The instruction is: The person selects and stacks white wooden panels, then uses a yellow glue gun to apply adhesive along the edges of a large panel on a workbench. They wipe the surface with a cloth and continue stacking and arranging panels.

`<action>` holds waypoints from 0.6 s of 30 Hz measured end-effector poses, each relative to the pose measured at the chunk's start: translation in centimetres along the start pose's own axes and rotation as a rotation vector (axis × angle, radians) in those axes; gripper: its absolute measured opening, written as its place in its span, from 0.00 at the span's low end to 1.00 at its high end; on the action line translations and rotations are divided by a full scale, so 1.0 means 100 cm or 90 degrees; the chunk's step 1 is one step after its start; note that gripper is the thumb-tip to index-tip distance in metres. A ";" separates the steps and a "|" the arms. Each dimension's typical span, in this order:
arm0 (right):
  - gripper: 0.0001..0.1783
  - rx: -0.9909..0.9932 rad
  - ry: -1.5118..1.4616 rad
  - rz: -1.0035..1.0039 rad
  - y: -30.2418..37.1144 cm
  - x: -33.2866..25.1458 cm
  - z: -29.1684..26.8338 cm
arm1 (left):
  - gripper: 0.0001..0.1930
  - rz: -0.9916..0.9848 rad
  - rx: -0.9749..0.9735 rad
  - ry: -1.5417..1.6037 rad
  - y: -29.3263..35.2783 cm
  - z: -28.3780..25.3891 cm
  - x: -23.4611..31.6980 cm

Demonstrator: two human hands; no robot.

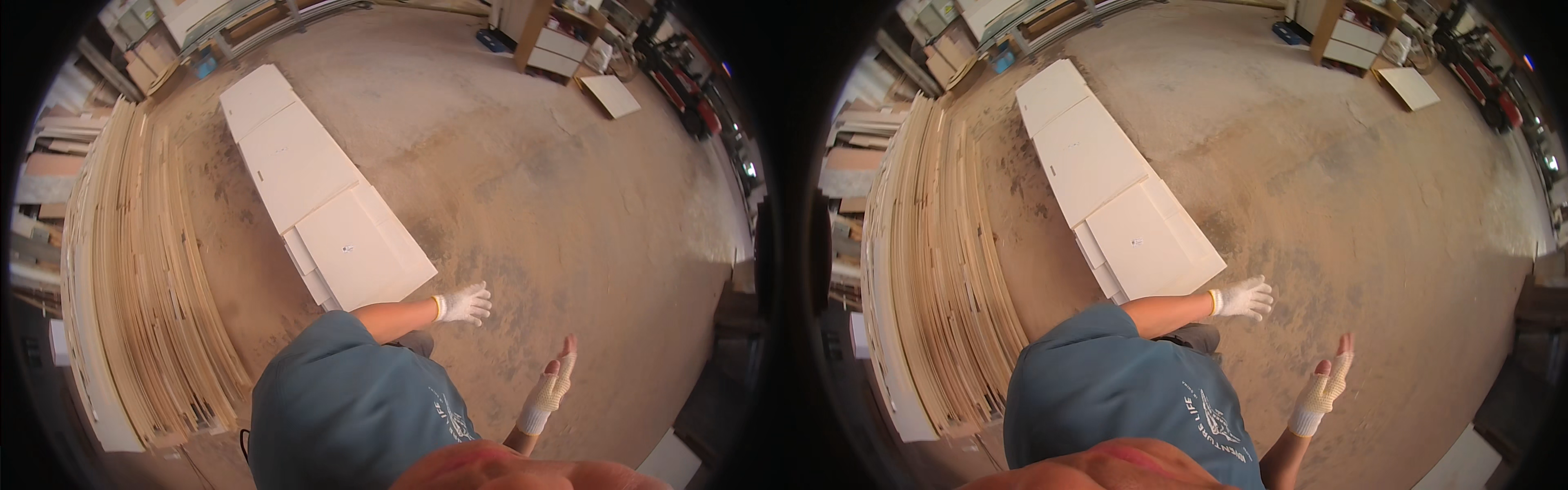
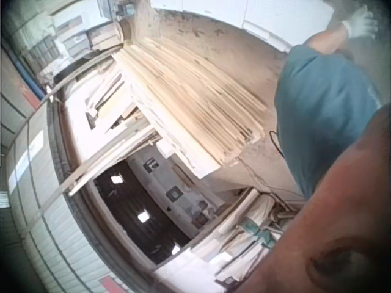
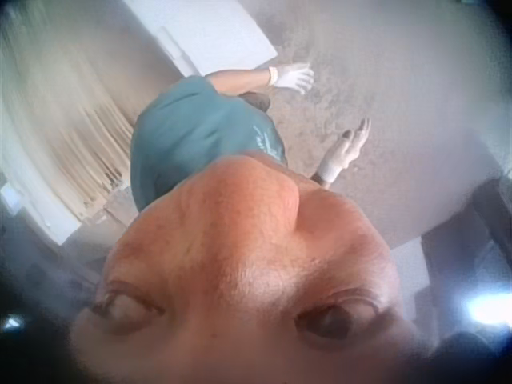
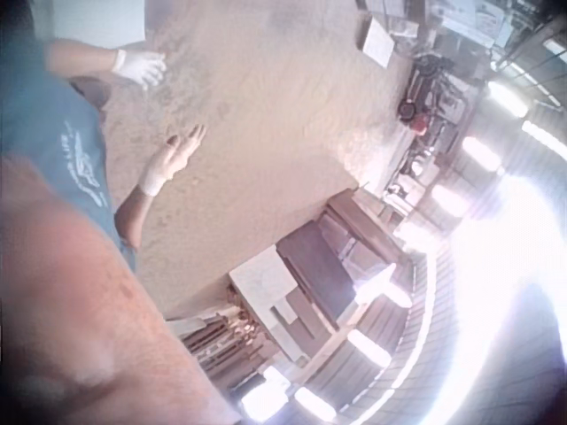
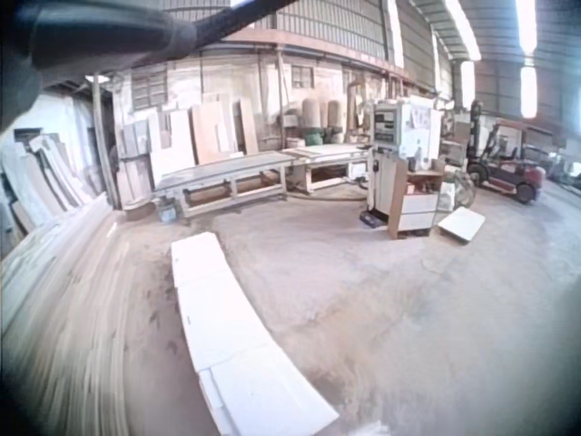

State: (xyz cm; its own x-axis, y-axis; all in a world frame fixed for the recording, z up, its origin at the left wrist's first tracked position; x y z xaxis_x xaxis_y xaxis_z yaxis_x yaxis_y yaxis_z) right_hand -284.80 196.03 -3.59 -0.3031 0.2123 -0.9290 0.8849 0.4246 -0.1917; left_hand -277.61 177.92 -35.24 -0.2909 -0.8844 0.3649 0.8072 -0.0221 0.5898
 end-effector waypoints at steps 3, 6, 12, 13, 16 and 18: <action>0.35 0.028 0.064 -0.253 -0.121 -0.009 0.055 | 0.50 0.141 0.093 0.106 -0.034 -0.010 0.085; 0.36 -0.176 0.143 -0.292 -0.193 0.082 0.199 | 0.41 0.172 0.187 0.209 -0.102 0.015 0.141; 0.20 -0.413 -0.112 0.601 -0.366 0.411 0.189 | 0.32 0.054 -0.035 0.030 -0.187 0.193 0.259; 0.20 -0.512 0.117 0.460 -0.399 0.439 0.156 | 0.32 0.060 -0.137 -0.057 -0.182 0.227 0.299; 0.22 -0.605 0.788 0.222 -0.485 0.519 0.040 | 0.34 0.107 -0.219 -0.431 -0.178 0.271 0.389; 0.20 -0.153 0.515 0.794 -0.481 0.567 -0.061 | 0.37 0.272 -0.162 -0.676 -0.211 0.255 0.463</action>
State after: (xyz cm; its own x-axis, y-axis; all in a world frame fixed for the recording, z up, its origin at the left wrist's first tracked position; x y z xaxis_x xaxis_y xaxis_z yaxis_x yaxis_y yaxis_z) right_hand -346.71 193.01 -45.14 0.4008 0.9160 -0.0167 0.6619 -0.2769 0.6966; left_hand -321.20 149.28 -12.44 -0.1565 -0.0119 0.9876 0.9876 -0.0154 0.1564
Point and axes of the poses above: each hand's wrist, its own y-axis away from the middle knuckle, its own z-axis out of the palm, x = y × z, the point moved 10 cm from there along -y, towards the middle knuckle, and after that the axes turned 8 degrees about x, right-handed, at the moved point
